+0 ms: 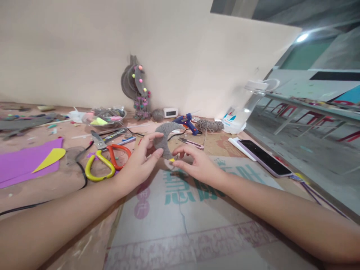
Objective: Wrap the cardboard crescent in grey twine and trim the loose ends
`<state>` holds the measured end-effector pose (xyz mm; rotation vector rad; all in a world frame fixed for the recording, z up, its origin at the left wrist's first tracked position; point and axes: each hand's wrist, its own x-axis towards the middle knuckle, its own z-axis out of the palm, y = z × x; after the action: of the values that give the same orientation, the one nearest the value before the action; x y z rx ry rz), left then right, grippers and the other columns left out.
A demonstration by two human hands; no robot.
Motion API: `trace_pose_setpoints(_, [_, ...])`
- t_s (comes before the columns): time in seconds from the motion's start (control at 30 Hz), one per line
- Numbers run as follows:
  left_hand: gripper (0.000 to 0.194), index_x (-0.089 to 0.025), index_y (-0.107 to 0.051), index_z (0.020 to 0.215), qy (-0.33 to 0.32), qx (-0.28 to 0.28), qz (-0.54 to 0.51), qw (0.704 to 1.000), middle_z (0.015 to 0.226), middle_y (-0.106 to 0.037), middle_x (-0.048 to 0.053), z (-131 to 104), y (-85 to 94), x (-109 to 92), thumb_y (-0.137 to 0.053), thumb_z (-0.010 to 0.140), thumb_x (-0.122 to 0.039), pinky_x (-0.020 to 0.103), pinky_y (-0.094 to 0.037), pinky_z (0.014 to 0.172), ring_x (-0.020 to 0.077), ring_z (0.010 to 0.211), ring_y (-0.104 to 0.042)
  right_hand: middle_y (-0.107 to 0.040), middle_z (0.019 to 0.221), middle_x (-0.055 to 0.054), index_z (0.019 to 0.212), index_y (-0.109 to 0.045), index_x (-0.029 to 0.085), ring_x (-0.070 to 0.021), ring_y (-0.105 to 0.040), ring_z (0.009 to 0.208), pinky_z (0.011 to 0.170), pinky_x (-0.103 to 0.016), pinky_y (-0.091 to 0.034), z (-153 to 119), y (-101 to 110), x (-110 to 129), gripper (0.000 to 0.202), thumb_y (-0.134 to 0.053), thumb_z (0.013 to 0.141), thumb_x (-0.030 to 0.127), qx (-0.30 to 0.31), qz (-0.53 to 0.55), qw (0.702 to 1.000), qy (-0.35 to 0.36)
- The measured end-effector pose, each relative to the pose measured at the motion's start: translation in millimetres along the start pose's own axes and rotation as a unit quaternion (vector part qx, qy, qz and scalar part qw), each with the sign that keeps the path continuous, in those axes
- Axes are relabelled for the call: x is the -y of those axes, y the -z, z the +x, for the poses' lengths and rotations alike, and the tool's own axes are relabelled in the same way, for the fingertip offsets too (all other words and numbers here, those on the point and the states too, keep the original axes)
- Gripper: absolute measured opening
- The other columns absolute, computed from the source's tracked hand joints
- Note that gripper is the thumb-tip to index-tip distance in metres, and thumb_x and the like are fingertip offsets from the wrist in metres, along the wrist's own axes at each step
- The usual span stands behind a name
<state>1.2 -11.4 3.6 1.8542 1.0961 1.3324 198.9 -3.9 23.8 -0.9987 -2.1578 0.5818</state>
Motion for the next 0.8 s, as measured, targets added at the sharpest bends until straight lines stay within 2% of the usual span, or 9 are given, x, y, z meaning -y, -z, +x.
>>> trace_pose_setpoints(0.13, [0.044, -0.023, -0.038, 0.130, -0.004, 0.016, 0.012, 1.000, 0.093, -0.055, 0.003, 0.2, 0.7, -0.3, -0.048, 0.087, -0.028, 0.026, -0.045, 0.069, 0.0144, 0.080, -0.053, -0.065, 0.086, -0.004, 0.084, -0.061, 0.017, -0.0161, -0.058, 0.084, 0.078, -0.030, -0.045, 0.4, -0.4, -2.4, 0.010, -0.060, 0.082, 0.027, 0.002, -0.018, 1.000, 0.003])
trace_pose_setpoints(0.27, [0.020, -0.021, -0.055, 0.105, -0.010, 0.032, 0.038, 0.999, 0.093, -0.059, 0.003, 0.8, 2.6, -3.2, -0.045, 0.088, -0.026, 0.027, -0.045, 0.073, 0.0157, 0.085, -0.055, -0.064, 0.080, -0.003, 0.078, -0.060, 0.018, -0.0151, -0.059, 0.078, 0.074, -0.028, -0.044, -0.4, -0.2, 0.1, 0.011, -0.054, 0.085, 0.024, -0.006, -0.025, 1.000, -0.010])
trace_pose_setpoints(0.33, [0.017, -0.021, -0.058, 0.095, -0.020, 0.051, 0.058, 0.997, 0.090, -0.060, 0.002, 1.0, 3.4, -4.7, -0.043, 0.089, -0.025, 0.028, -0.045, 0.078, 0.0156, 0.087, -0.056, -0.065, 0.080, -0.002, 0.078, -0.061, 0.018, -0.0150, -0.059, 0.078, 0.074, -0.028, -0.044, -0.9, -0.2, 1.1, 0.011, -0.054, 0.085, 0.024, -0.014, -0.028, 0.999, -0.015])
trace_pose_setpoints(0.4, [0.019, -0.021, -0.058, 0.096, -0.020, 0.065, 0.058, 0.996, 0.090, -0.061, 0.001, 1.1, 3.4, -5.4, -0.041, 0.090, -0.026, 0.029, -0.045, 0.080, 0.0157, 0.088, -0.056, -0.065, 0.080, -0.002, 0.078, -0.060, 0.018, -0.0146, -0.059, 0.077, 0.074, -0.028, -0.044, -1.3, -0.1, 0.9, 0.011, -0.053, 0.085, 0.024, -0.017, -0.024, 0.999, -0.017])
trace_pose_setpoints(0.5, [0.019, -0.021, -0.056, 0.100, -0.002, 0.075, 0.024, 0.997, 0.095, -0.061, 0.003, 0.6, 1.2, -4.0, -0.051, 0.086, -0.032, 0.031, -0.047, 0.079, 0.0172, 0.088, -0.058, -0.064, 0.079, -0.001, 0.079, -0.060, 0.019, -0.0139, -0.058, 0.076, 0.074, -0.027, -0.044, -1.6, 0.0, -1.0, 0.012, -0.052, 0.086, 0.024, -0.019, -0.013, 1.000, -0.018])
trace_pose_setpoints(0.6, [0.029, -0.021, -0.055, 0.101, 0.011, 0.073, -0.008, 0.997, 0.099, -0.059, 0.004, -0.1, -1.9, -0.6, -0.064, 0.077, -0.035, 0.032, -0.049, 0.077, 0.0183, 0.089, -0.059, -0.063, 0.078, 0.000, 0.080, -0.060, 0.019, -0.0135, -0.058, 0.074, 0.071, -0.026, -0.044, -1.6, 0.4, -2.4, 0.014, -0.050, 0.087, 0.025, -0.019, -0.004, 1.000, -0.021])
trace_pose_setpoints(0.8, [0.027, -0.021, -0.054, 0.095, 0.011, 0.059, 0.000, 0.998, 0.096, -0.057, 0.002, -0.5, -3.3, 1.0, -0.067, 0.074, -0.033, 0.030, -0.049, 0.074, 0.0159, 0.084, -0.058, -0.064, 0.077, -0.001, 0.080, -0.060, 0.018, -0.0139, -0.058, 0.074, 0.071, -0.027, -0.045, -2.0, 1.1, -0.5, 0.014, -0.050, 0.086, 0.024, -0.017, -0.005, 1.000, -0.025])
